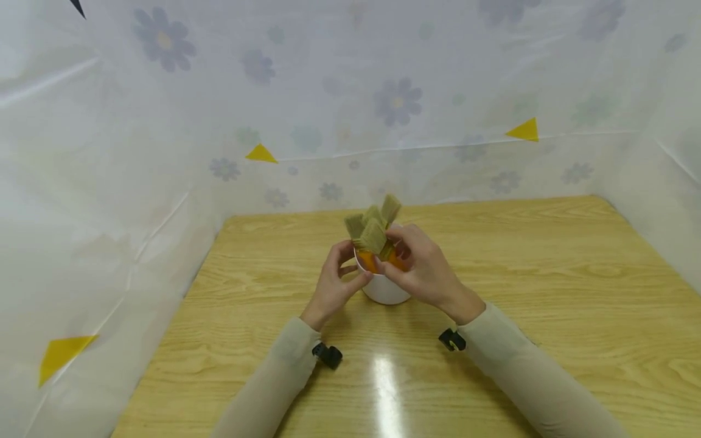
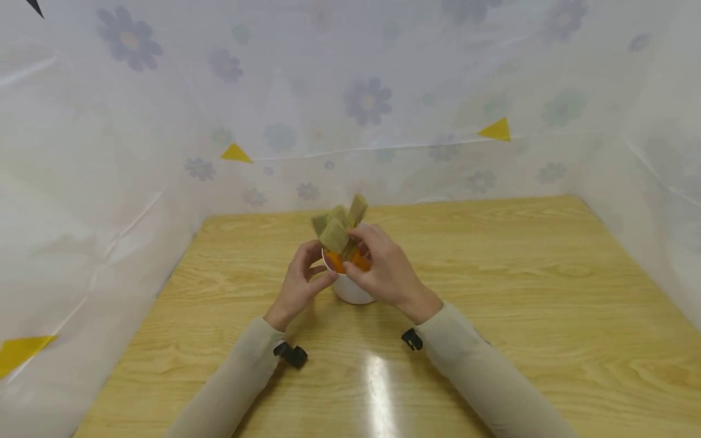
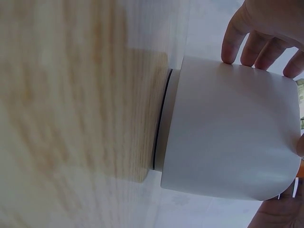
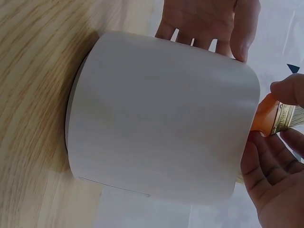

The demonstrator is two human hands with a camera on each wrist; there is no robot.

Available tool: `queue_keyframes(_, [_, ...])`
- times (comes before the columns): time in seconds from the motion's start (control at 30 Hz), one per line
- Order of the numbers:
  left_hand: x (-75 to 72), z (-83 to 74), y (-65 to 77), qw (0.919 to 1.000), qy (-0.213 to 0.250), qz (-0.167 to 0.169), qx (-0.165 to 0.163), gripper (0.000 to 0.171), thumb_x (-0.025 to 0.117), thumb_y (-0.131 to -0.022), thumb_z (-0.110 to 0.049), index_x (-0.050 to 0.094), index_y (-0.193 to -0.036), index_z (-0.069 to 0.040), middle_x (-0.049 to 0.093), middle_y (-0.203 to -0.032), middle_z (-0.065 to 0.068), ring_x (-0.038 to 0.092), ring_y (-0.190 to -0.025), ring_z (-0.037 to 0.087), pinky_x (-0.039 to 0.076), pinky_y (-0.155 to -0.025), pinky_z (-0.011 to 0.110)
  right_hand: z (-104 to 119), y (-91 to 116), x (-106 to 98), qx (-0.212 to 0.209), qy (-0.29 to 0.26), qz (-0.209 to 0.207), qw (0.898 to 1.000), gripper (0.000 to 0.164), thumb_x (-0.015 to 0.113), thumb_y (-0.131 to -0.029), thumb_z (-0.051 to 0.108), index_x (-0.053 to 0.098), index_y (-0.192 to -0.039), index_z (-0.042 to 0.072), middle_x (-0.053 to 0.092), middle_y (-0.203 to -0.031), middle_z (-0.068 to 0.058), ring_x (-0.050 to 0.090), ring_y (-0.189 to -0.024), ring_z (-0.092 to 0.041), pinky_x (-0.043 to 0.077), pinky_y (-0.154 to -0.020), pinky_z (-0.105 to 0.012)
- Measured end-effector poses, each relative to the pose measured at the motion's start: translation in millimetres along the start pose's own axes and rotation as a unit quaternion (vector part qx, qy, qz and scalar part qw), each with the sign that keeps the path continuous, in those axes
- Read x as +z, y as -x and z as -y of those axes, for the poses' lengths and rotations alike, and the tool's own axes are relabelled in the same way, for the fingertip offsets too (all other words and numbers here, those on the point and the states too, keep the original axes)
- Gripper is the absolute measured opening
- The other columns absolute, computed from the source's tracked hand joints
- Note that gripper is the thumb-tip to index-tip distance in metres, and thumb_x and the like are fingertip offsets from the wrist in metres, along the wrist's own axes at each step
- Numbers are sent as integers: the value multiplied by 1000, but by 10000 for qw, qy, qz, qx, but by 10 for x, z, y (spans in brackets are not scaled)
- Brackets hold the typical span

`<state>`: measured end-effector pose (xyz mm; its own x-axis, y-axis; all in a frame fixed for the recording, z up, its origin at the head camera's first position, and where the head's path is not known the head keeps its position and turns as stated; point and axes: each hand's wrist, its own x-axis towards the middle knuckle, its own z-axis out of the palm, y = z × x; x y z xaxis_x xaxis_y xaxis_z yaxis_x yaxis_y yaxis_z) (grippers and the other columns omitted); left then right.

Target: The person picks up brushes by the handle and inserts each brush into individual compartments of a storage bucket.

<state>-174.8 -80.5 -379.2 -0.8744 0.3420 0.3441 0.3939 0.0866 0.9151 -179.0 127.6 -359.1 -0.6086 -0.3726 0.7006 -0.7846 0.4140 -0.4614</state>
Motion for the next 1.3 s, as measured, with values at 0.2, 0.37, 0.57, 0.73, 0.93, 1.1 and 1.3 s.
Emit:
queue_keyframes(0.2, [-1,6,6,10000,-34,-12,3,60,66,-87,0,35,-140,1,41,-137,20,41,-126,36,38,-100,57,12,6,-10,76,126,121,9998,47,74,-80,9,54,-123,6,56,-100,-5,54,-76,-14,53,-60,-33])
queue_keyframes(0.37, [-1,3,0,10000,70,10,-47,61,63,-87,2,34,-141,2,40,-139,20,39,-128,37,37,-101,58,9,16,-5,157,234,148,9995,46,74,-81,12,54,-122,7,56,-101,-4,55,-75,-14,53,-60,-32])
queue_keyframes(0.57, [-1,-11,-2,9999,72,61,-77,61,63,-88,0,33,-141,2,39,-139,21,39,-128,37,36,-101,58,6,26,-6,226,321,172,9991,46,74,-80,13,53,-121,8,55,-98,-4,55,-75,-13,53,-59,-30])
queue_keyframes(0.73, [0,-8,0,9999,63,56,-97,60,63,-88,0,34,-140,2,39,-139,21,39,-128,37,36,-101,57,14,28,-5,230,472,167,9985,45,75,-80,14,54,-120,9,55,-97,-3,54,-74,-12,50,-60,-25])
queue_keyframes(0.93, [-1,6,6,9999,83,67,-61,60,64,-88,0,33,-140,3,39,-139,21,39,-128,37,36,-101,58,25,31,-8,277,564,209,9978,45,75,-79,13,54,-118,9,56,-97,-3,55,-74,-12,50,-60,-24])
queue_keyframes(1.1, [2,5,2,9999,103,57,-34,60,64,-88,0,34,-140,2,39,-139,21,39,-128,37,36,-101,58,37,36,-12,353,579,248,9974,46,74,-77,11,54,-119,8,57,-100,-4,57,-74,-12,51,-61,-24])
queue_keyframes(1.3, [4,3,-4,9999,116,48,-62,61,63,-87,2,34,-140,2,40,-139,20,39,-128,36,36,-101,57,51,44,-20,508,529,347,9967,46,74,-77,10,54,-118,8,56,-99,-4,58,-74,-13,52,-61,-27])
